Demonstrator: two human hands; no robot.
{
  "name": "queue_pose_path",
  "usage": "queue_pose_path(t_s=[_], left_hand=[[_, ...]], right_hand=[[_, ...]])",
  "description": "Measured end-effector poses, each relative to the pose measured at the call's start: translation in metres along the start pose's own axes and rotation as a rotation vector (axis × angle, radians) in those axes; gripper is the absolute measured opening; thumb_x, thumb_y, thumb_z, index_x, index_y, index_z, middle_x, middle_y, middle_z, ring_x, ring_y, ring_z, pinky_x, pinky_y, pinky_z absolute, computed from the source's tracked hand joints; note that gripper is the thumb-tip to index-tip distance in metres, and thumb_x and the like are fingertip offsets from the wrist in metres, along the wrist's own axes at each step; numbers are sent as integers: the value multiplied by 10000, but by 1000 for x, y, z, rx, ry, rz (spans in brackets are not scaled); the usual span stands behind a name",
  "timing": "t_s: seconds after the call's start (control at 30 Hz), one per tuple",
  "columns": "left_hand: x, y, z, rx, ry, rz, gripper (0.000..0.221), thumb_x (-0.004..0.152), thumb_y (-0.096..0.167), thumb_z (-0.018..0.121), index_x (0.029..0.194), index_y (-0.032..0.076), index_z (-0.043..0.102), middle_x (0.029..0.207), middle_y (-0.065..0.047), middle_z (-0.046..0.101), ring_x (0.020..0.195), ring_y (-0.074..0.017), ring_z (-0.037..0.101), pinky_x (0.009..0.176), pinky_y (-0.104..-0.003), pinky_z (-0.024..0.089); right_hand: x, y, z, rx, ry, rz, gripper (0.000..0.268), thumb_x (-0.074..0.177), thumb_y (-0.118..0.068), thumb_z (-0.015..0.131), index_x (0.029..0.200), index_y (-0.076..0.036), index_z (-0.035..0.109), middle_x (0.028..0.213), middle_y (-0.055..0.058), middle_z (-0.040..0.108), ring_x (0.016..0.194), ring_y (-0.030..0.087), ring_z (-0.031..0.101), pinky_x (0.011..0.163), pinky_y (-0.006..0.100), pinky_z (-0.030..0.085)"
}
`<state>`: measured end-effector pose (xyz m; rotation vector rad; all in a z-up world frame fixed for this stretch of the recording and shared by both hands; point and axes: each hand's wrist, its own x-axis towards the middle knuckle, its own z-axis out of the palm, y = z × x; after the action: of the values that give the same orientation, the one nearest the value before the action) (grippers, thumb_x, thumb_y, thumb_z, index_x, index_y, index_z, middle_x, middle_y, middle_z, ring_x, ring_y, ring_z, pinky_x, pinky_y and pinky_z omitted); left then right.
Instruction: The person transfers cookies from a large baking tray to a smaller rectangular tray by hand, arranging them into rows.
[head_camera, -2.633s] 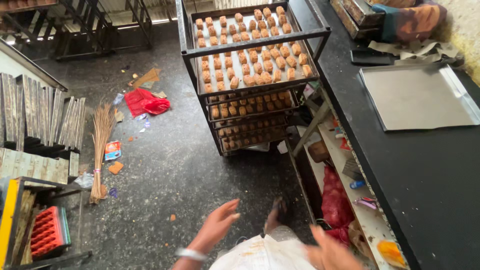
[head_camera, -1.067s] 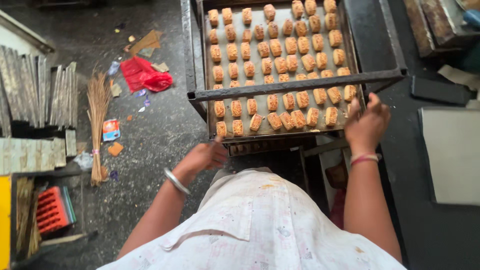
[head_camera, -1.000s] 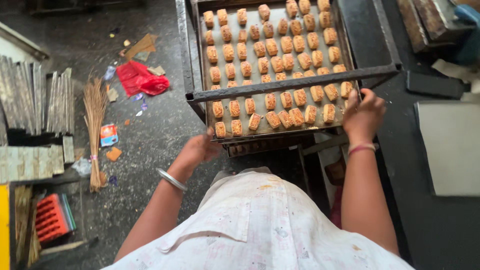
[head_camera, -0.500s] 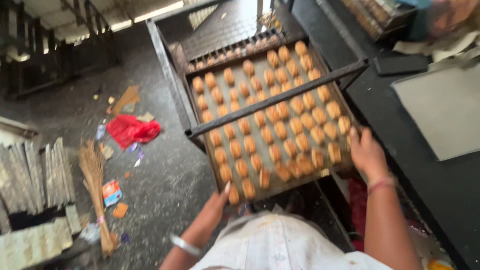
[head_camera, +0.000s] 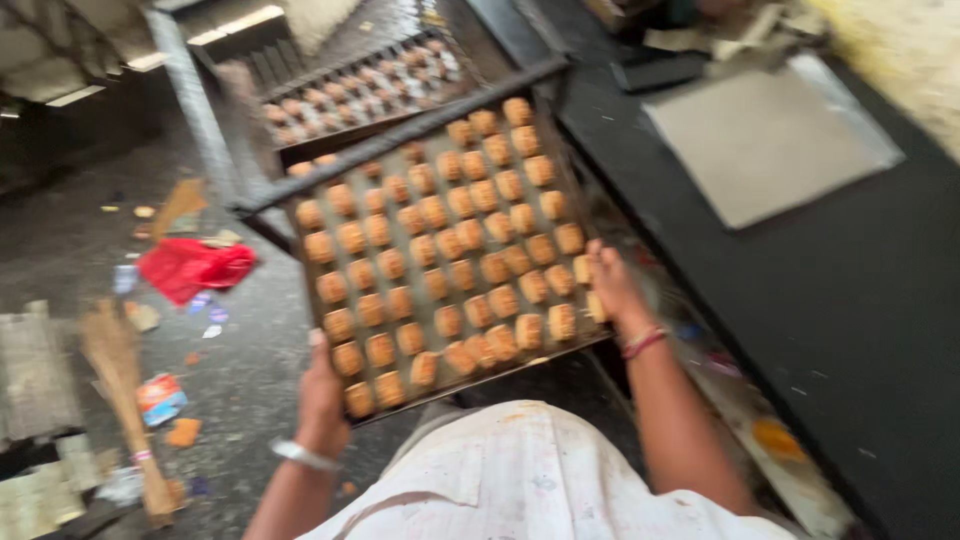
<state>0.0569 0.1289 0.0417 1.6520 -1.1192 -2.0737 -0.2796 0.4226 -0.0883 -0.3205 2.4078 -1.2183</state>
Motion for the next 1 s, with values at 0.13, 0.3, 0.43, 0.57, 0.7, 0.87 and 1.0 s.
queue_pose_path(t_s=[0.13,0.3,0.43,0.57,0.7,0.87,1.0], left_hand=[[-54,-55,-5,46,124,15,724,1023,600,440,1348,-29,589,1251,-129,694,1041,-261,695,874,-418,577],[-88,-139,-1,127,187,22,768,1037,621,452,1323,-75,605,1241,-138,694,1025,-261,693,873,-424,564],[-64,-192,-1,496,199,120,729,1093,594,443,1200,-80,700,1062,-192,728,953,-297,696,853,-428,537],[-32,-196,48,621,53,258,663,1082,585,487,1142,-24,743,939,-148,762,899,-241,716,786,-361,536],[-39,-179,147,465,-126,137,641,1064,550,569,1081,-67,744,939,-144,752,813,-203,685,707,-350,545],[-52,-155,299,769,-481,174,542,1004,484,635,1128,-31,749,801,-79,630,635,-144,491,533,-328,400],[-49,-150,440,848,-1001,339,501,933,451,691,1091,-22,650,854,-31,660,722,-125,579,615,-303,463]], right_hand=[[-75,12,-34,-81,-85,122,602,1018,-619,341,1020,-58,560,819,208,671,776,371,672,728,462,509],[-150,31,-99,-74,55,-40,561,1056,-579,372,980,-59,567,803,182,638,775,377,637,695,446,481],[-191,57,-152,-17,30,168,535,1045,-559,340,983,-65,537,701,185,619,692,356,660,660,453,478],[-213,90,-191,67,216,174,512,1020,-555,355,1035,-94,579,725,153,639,706,331,662,648,451,485],[-244,144,-224,107,429,307,525,1014,-548,366,1053,-82,606,873,182,691,819,389,690,712,468,522],[-305,202,-256,82,711,511,535,1027,-531,335,1052,-66,598,876,221,677,844,421,674,758,469,507],[-336,232,-263,75,962,596,587,1083,-532,333,974,-7,571,886,220,647,850,406,630,770,476,489]])
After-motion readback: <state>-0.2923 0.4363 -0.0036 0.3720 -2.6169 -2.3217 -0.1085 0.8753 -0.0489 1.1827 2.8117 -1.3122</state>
